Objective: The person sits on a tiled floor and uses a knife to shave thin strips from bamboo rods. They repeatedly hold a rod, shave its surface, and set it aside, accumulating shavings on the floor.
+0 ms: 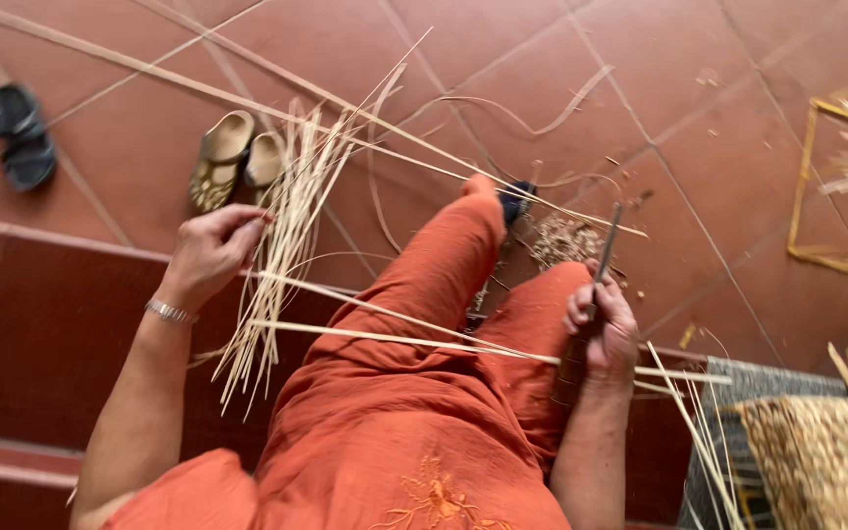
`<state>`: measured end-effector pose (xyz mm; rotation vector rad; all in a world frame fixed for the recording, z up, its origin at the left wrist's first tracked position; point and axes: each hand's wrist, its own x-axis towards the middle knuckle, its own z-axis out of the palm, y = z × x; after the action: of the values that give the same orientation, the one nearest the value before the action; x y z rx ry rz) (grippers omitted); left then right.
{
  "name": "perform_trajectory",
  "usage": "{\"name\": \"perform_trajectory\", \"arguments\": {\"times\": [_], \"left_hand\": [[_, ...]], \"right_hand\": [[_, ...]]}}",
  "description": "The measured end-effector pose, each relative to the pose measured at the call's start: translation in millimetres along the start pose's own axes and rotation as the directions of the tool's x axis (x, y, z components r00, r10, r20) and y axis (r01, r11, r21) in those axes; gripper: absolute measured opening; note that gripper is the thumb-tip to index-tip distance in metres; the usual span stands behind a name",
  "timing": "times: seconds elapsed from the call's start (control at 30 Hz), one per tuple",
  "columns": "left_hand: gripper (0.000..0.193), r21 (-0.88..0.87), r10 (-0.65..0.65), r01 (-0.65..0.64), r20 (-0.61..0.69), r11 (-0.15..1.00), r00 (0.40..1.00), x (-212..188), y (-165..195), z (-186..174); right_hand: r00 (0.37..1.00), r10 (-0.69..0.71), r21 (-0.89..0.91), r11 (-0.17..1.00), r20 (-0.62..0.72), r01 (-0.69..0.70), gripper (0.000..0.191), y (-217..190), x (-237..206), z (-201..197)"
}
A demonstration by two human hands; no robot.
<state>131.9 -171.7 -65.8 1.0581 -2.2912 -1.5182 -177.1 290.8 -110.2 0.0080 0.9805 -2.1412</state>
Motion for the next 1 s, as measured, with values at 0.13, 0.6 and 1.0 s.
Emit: {"name": "perform_trajectory", "arguments": {"times": [0.13, 0.6, 1.0], "left_hand": [[0.018, -0.081, -0.203, 0.197, -0.077, 0.977, 0.976, 15.9, -28.2, -0.1], [0.043, 0.213, -0.399, 0.429, -0.172, 0.878, 0.901, 35.3, -67.6, 49.0], [0.024, -0.072, -0.067, 0.060, -0.103, 0.996, 0.992, 16.1, -34.4, 35.6]], "right_hand": [[1.000, 0.016, 0.035, 0.999, 0.004, -0.016, 0.038, -6.1, 8.6, -19.4], [0.995, 0.039, -0.046, 0.998, -0.097, -0.044, 0.035, -22.7, 15.4, -20.8], [0.998, 0.008, -0.116, 0.993, -0.056, -0.014, 0.035, -14.3, 14.7, -7.1]]}}
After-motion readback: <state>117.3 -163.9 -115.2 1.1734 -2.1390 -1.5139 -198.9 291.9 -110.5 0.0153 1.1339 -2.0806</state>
